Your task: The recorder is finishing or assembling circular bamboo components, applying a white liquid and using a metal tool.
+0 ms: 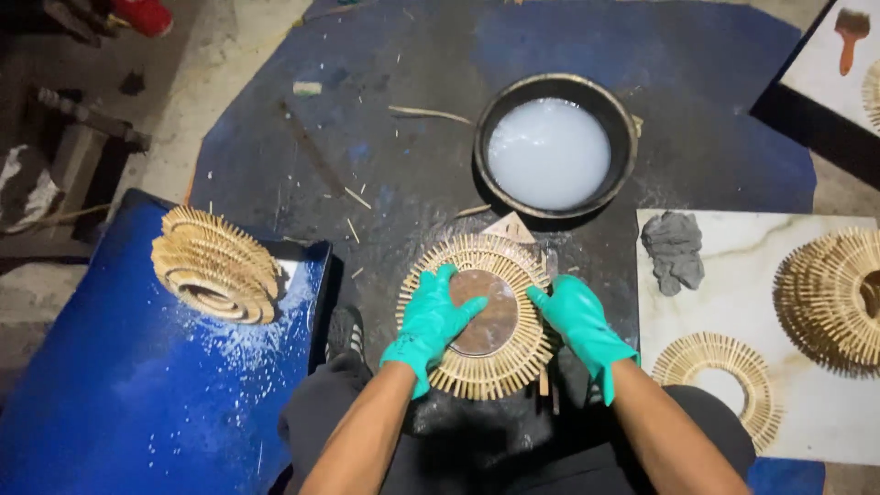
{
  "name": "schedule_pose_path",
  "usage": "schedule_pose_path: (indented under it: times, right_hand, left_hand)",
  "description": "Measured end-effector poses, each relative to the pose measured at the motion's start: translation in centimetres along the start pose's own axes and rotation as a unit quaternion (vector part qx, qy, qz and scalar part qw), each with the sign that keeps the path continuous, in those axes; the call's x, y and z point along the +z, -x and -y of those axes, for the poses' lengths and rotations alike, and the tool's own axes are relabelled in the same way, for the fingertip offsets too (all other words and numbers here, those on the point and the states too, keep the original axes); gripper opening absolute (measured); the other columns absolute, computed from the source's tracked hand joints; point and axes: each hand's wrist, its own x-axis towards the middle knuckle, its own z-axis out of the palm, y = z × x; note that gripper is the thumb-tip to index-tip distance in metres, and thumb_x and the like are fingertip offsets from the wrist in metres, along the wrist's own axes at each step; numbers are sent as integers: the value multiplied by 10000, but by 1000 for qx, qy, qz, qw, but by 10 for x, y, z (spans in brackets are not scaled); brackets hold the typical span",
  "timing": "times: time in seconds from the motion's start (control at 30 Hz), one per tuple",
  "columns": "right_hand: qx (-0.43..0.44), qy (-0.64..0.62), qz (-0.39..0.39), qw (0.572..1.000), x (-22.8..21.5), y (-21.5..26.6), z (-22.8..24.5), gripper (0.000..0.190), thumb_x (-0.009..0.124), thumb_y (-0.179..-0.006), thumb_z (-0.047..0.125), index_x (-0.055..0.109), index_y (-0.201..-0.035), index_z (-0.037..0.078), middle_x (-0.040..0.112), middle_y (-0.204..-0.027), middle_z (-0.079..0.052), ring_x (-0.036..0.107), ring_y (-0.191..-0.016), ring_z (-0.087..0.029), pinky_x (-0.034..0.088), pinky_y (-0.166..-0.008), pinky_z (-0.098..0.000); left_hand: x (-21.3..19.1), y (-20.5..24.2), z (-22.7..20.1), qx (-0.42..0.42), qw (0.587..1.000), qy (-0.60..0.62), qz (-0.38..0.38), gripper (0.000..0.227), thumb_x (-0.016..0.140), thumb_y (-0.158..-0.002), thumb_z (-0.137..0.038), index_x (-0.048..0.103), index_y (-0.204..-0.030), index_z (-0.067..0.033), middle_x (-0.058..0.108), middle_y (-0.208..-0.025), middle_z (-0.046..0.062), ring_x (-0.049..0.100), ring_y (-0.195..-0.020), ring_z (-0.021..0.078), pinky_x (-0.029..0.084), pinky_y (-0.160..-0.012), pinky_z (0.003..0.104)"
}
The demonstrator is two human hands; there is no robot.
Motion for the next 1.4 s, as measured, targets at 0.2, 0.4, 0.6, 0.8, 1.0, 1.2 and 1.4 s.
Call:
schedule_pose_path:
  times: [0.2, 0.4, 0.6, 0.8, 1.0, 1.2, 1.4]
  right_hand:
    - [6, 46, 12, 999, -16, 2, 8, 566, 710, -849, 566, 719, -973, 14, 715, -944, -256, 690, -896, -442, 540, -778, -543]
    - [-94, 87, -142, 982, -15, -4, 50, 459, 656, -928, 515, 704, -812, 73, 689, -862, -220, 673, -811, -438, 527, -712, -565]
    - [-175, 104, -142, 969, 6, -34, 66, 436, 670, -916, 510, 696, -779, 97, 690, -838, -181, 668, -787, -412, 521, -695, -555]
    - [-155, 82, -75, 982, 20, -61, 61, 405, 689, -878, 518, 714, -802, 121, 702, -838, -168, 673, -788, -415, 513, -673, -574]
    - [-267, 83, -210, 937, 33, -55, 47, 352, 734, -952, 450, 712, -819, 125, 685, -798, -152, 659, -730, -393, 505, -615, -551]
    - [-279, 53, -266, 921, 15, -55, 59, 364, 761, -863, 455, 690, -778, 107, 641, -697, -153, 637, -641, -361, 503, -580, -512]
    - [-280, 93, -223, 929, 25, -51, 63, 378, 758, -930, 437, 674, -776, 102, 644, -749, -159, 641, -716, -374, 502, -629, -513]
  left_hand:
    - [-2, -8, 4, 20, 1000, -9, 6, 798, 836, -741, -502, 563, -1360, -79, 564, -1275, 260, 617, -1097, 441, 525, -922, 503]
    - [6, -63, 1, 176, 972, -134, -76, 306, 722, -865, -342, 708, -1037, -90, 670, -1051, 191, 630, -961, 442, 519, -787, 543]
    - [37, -95, 17, 253, 951, -168, -65, 298, 733, -862, -365, 701, -935, -78, 672, -897, 175, 655, -817, 406, 516, -704, 543]
    - [56, -105, 45, 242, 954, -176, -13, 144, 685, -796, -220, 688, -883, -106, 677, -862, 164, 681, -770, 375, 534, -646, 505]
    - [40, -109, 35, 319, 935, -127, -85, 226, 685, -771, -197, 681, -955, -66, 676, -882, 163, 670, -839, 391, 527, -725, 513]
    - [9, -99, 12, 118, 986, -119, -7, 296, 757, -802, -370, 720, -880, -87, 684, -870, 188, 663, -841, 394, 514, -754, 530]
    - [-20, -67, 15, 129, 991, 13, -27, 200, 660, -900, -252, 745, -994, -97, 728, -1003, 163, 682, -929, 373, 538, -824, 473]
